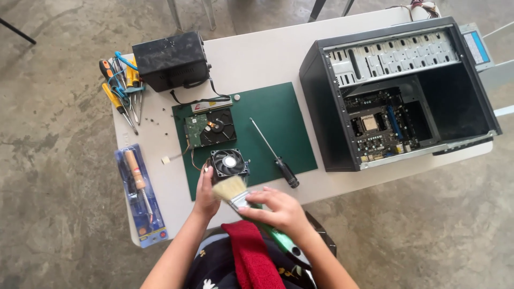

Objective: Brushing dust off a CPU cooler and a hard drive before working on the internal components of a computer case.

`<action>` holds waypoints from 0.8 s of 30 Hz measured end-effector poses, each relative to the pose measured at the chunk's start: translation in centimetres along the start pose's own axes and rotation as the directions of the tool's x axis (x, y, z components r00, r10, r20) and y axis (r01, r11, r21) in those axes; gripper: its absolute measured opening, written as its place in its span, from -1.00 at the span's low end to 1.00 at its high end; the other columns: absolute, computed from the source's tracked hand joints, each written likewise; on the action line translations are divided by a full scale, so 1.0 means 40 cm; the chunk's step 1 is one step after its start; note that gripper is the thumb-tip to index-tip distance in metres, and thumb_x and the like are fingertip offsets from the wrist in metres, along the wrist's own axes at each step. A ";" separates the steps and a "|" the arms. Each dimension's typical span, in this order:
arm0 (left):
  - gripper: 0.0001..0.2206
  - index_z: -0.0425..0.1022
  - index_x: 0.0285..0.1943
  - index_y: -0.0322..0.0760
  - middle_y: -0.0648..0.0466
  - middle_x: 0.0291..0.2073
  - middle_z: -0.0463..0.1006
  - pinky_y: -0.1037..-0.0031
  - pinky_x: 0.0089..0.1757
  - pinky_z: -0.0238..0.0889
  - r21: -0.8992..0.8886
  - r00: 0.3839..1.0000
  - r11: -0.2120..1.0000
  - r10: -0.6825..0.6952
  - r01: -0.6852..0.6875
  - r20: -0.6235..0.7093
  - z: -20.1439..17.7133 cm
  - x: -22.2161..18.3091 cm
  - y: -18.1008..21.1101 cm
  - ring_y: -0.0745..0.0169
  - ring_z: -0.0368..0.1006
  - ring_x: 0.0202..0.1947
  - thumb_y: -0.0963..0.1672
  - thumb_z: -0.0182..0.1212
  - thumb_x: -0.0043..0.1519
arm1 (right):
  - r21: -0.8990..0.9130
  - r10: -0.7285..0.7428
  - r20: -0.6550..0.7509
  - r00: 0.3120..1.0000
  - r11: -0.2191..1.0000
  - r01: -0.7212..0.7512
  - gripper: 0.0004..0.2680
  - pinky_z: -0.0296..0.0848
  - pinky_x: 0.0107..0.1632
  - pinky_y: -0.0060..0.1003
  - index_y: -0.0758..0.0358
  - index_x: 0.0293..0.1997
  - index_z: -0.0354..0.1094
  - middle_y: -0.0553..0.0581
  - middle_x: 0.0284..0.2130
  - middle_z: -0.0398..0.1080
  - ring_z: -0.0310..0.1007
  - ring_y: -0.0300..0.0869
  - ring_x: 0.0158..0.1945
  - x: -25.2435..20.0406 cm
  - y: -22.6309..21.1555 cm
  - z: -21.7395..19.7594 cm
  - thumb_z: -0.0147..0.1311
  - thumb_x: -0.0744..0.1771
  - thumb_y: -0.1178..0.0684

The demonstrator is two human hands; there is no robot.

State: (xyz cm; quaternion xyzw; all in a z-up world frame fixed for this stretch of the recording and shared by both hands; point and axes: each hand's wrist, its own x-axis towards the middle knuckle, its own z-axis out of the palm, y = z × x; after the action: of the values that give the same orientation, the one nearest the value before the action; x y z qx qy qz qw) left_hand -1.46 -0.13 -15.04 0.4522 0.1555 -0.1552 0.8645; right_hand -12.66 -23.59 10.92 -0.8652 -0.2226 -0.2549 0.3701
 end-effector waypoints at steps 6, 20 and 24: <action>-0.66 0.59 0.03 -0.19 -0.02 -0.12 0.65 0.28 -0.06 0.40 -0.448 0.953 0.893 -0.171 0.043 -0.249 0.416 -0.161 0.091 0.05 0.55 -0.10 0.05 0.03 0.34 | 0.040 -0.139 0.146 0.980 0.990 0.134 -0.78 0.61 0.04 -0.05 0.05 0.22 0.45 0.20 -0.04 0.47 0.55 0.07 -0.07 0.036 0.020 -0.118 0.17 0.44 0.21; -0.82 0.53 -0.04 -0.14 0.07 -0.25 0.63 0.42 -0.22 0.38 -0.308 0.755 0.901 0.032 -0.305 -0.654 0.536 -0.143 -0.045 0.18 0.55 -0.24 -0.07 0.04 0.33 | 0.112 -0.194 0.354 0.915 0.980 0.164 -0.78 0.59 -0.14 -0.18 -0.09 0.23 0.45 0.11 0.14 0.46 0.50 0.00 -0.07 -0.062 0.293 -0.205 0.15 0.43 0.11; -0.80 0.47 -0.04 -0.27 0.02 -0.19 0.50 0.36 -0.08 0.28 0.000 0.727 0.990 0.106 -0.144 -0.679 0.605 -0.242 0.053 0.11 0.43 -0.14 -0.11 -0.03 0.31 | 0.215 -0.306 0.419 0.855 0.948 0.234 -0.74 0.60 0.05 -0.08 -0.07 0.33 0.38 0.11 0.20 0.43 0.46 0.08 0.11 -0.021 0.239 -0.215 0.06 0.46 0.14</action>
State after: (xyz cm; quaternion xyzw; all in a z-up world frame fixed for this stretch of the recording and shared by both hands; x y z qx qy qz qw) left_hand -6.24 -17.84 3.63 0.4643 0.4324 0.0824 0.7685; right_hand -10.20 -36.25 10.50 -0.8287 -0.4403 -0.0803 0.3361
